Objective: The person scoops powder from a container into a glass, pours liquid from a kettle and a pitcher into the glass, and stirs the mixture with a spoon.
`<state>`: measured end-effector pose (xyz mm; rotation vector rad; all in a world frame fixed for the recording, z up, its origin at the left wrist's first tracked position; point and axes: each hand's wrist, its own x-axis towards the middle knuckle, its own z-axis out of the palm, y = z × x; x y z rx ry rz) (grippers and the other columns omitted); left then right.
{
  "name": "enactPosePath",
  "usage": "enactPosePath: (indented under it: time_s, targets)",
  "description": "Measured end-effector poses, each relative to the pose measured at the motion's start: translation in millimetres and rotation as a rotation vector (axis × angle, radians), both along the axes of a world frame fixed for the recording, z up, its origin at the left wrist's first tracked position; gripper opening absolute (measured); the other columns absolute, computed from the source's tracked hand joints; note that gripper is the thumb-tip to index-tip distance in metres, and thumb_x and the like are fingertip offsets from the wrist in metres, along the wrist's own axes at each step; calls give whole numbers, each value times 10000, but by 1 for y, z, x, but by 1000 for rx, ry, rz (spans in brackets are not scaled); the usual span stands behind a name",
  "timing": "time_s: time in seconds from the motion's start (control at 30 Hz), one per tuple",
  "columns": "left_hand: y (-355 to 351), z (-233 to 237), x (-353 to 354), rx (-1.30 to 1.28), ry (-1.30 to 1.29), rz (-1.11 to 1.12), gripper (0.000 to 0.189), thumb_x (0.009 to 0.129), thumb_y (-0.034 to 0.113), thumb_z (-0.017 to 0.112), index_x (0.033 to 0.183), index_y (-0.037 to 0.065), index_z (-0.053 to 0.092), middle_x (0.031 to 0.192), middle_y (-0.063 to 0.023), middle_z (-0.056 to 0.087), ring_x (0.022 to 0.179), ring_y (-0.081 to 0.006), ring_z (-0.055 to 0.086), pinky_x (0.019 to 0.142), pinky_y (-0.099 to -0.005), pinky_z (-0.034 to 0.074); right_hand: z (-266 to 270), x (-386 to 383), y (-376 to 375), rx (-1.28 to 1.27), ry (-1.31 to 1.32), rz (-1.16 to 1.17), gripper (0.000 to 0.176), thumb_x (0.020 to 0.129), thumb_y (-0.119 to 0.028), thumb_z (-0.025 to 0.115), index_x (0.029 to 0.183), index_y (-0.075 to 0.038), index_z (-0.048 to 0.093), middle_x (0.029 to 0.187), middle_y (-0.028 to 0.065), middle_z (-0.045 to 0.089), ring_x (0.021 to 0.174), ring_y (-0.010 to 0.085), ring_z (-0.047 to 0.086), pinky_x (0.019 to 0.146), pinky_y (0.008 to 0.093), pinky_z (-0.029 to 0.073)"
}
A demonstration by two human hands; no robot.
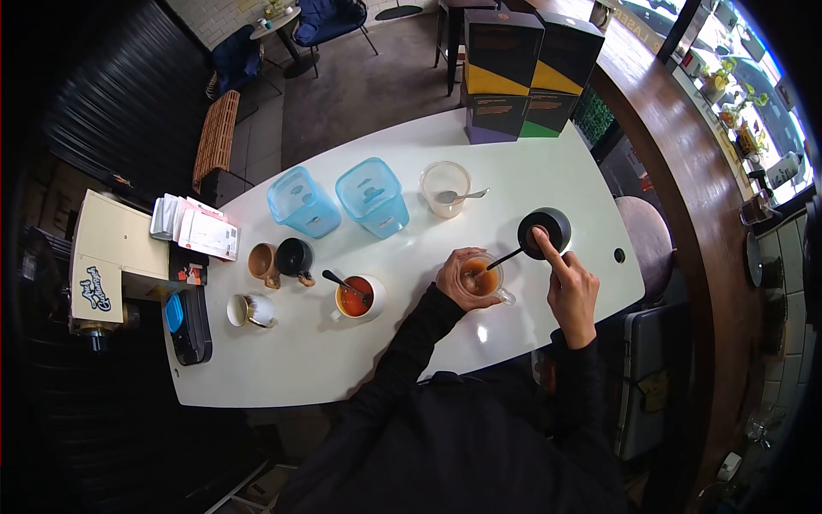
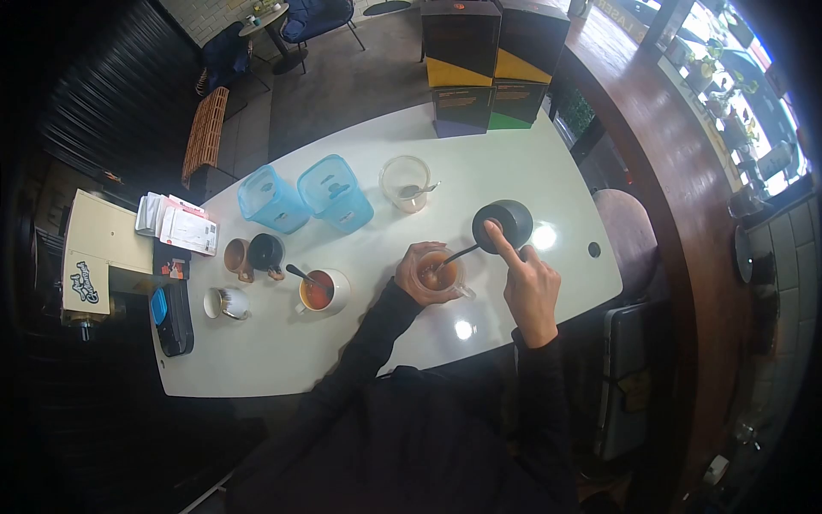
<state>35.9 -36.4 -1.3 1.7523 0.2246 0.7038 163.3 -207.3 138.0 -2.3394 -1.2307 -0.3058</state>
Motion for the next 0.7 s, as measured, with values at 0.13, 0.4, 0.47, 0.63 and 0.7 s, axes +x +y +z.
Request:
enactPosePath:
  time_s: [0.13,0.4,0.47,0.63,0.7]
  targets:
    - [0,-3,0,-37,-8,-1,981,509,328,991,1257,36,428,1210,-124,604,1035,-205,655,920,-329,552,1,0,1,-5,-25,4,816,761,108,580,1413,-380,527,701,77,543,545,261,576,543,377,486]
    - [1,-8,1,-76,12,-32,981,507,326,990,1258,40,428,1219,-130,602,1037,-209,657,919,-328,551,1,1,1,-15,-32,-2,816,764,99,590,1412,-392,523,694,69,533,531,254,570,542,370,487]
    - [1,-6,1,6,-14,-7,990,506,327,991,1262,41,420,1226,-130,597,1041,-209,657,921,-329,549,1,1,1,-13,-32,-2,816,765,98,590,1412,-393,522,693,68,531,529,254,568,542,369,486]
    - [1,-3,0,-69,2,-28,1006,503,336,993,1268,40,412,1223,-129,598,1042,-210,656,926,-335,546,2,0,1,-7,-35,-4,811,765,97,589,1407,-395,529,691,66,527,530,252,564,543,368,484]
    - [1,-6,0,-41,12,-17,1009,502,337,993,1270,40,410,1219,-128,599,1043,-209,655,928,-337,545,2,0,1,-9,-34,-6,809,765,96,589,1405,-395,531,694,67,530,532,253,567,546,369,485]
